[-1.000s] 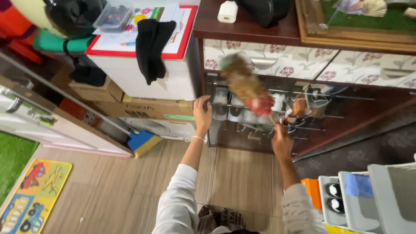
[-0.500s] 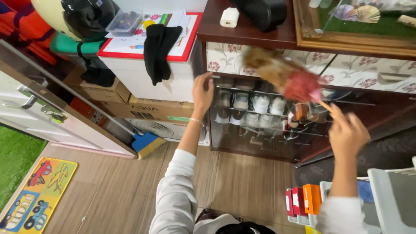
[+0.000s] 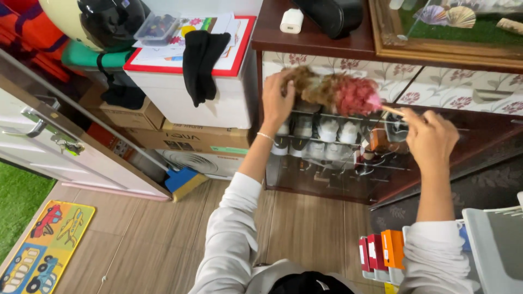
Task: Dusting a shoe rack and various objects on top of it using a feather duster.
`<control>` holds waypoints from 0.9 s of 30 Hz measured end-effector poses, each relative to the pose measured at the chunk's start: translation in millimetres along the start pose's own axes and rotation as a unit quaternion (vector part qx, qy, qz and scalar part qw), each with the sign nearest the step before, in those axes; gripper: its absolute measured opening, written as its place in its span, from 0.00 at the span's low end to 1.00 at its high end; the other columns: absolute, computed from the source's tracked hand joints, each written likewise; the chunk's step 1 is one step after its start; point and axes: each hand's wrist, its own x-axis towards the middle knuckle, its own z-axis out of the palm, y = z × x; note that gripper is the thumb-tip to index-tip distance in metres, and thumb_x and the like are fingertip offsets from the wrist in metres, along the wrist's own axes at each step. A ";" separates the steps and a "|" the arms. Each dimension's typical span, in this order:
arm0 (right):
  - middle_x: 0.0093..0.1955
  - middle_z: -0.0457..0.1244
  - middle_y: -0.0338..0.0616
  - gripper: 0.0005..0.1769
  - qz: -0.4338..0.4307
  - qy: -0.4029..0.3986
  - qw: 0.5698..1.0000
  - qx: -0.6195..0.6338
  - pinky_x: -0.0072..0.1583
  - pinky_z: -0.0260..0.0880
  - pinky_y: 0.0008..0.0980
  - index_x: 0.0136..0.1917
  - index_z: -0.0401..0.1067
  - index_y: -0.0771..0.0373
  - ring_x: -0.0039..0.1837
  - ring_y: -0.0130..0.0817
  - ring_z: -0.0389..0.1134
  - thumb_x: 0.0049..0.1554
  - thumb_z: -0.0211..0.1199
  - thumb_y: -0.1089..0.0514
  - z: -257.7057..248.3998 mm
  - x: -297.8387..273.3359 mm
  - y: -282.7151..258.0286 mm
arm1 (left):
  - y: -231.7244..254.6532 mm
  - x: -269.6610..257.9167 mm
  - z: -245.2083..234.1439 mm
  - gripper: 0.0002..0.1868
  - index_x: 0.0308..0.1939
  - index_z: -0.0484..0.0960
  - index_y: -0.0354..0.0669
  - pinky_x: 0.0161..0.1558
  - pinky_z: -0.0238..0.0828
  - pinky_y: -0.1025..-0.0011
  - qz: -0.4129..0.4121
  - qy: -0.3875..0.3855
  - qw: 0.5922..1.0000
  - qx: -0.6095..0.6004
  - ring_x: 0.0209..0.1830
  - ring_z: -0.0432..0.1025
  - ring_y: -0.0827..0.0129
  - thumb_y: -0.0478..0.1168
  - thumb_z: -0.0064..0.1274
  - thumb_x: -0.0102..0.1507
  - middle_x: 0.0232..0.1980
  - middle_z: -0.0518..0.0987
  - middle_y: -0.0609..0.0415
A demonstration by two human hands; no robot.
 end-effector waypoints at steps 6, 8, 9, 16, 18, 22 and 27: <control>0.44 0.66 0.43 0.11 0.195 -0.053 0.978 0.046 0.45 0.65 0.37 0.63 0.79 0.48 0.43 0.39 0.68 0.69 0.61 0.56 34.8 -173.1 95.2 | -39.3 -0.8 -36.0 0.16 0.53 0.80 0.42 0.60 0.67 0.59 0.064 0.045 0.996 0.031 0.56 0.72 0.52 0.30 0.58 0.61 0.52 0.80 0.48; 0.43 0.67 0.45 0.07 0.271 -0.053 0.957 0.092 0.47 0.67 0.41 0.59 0.80 0.49 0.43 0.41 0.69 0.70 0.63 0.52 60.7 -243.3 81.8 | -63.5 -14.2 -42.0 0.15 0.54 0.80 0.42 0.60 0.68 0.60 -0.003 0.052 0.998 0.034 0.54 0.73 0.53 0.29 0.56 0.62 0.50 0.81 0.49; 0.41 0.68 0.48 0.08 0.344 -0.051 0.927 0.139 0.49 0.68 0.44 0.55 0.82 0.49 0.43 0.42 0.70 0.71 0.65 0.48 74.4 -276.5 77.4 | -74.9 -19.9 -43.9 0.15 0.54 0.81 0.42 0.59 0.69 0.60 -0.068 0.060 0.995 0.039 0.53 0.74 0.55 0.28 0.55 0.63 0.48 0.82 0.50; 0.43 0.65 0.46 0.15 0.197 -0.101 0.962 0.162 0.46 0.70 0.47 0.57 0.79 0.44 0.43 0.49 0.69 0.59 0.64 0.61 83.9 -154.7 -87.2 | -101.0 -58.9 13.5 0.26 0.63 0.73 0.36 0.64 0.64 0.60 -0.159 0.051 0.986 -0.011 0.60 0.70 0.51 0.29 0.55 0.60 0.58 0.76 0.41; 0.48 0.67 0.46 0.15 0.120 -0.021 0.962 0.247 0.48 0.70 0.47 0.56 0.78 0.52 0.47 0.51 0.70 0.58 0.63 0.67 103.6 -122.8 -102.1 | -116.1 -71.5 26.7 0.28 0.69 0.66 0.31 0.67 0.62 0.58 -0.146 0.091 0.985 0.005 0.66 0.66 0.47 0.31 0.53 0.64 0.64 0.71 0.36; 0.54 0.67 0.55 0.22 0.112 -0.024 0.957 0.267 0.48 0.70 0.49 0.62 0.76 0.59 0.49 0.57 0.69 0.55 0.61 0.69 137.1 -130.0 -100.0 | -152.8 -103.7 40.1 0.25 0.71 0.66 0.32 0.71 0.60 0.57 -0.180 0.066 0.981 0.018 0.69 0.65 0.45 0.38 0.49 0.71 0.68 0.70 0.37; 0.52 0.66 0.59 0.08 0.211 0.037 0.939 0.271 0.53 0.70 0.50 0.59 0.69 0.65 0.55 0.60 0.68 0.67 0.53 0.65 246.9 -234.4 -83.1 | -210.6 -173.0 56.1 0.30 0.75 0.58 0.30 0.72 0.53 0.54 -0.163 -0.013 0.986 -0.004 0.74 0.59 0.41 0.43 0.45 0.73 0.75 0.64 0.32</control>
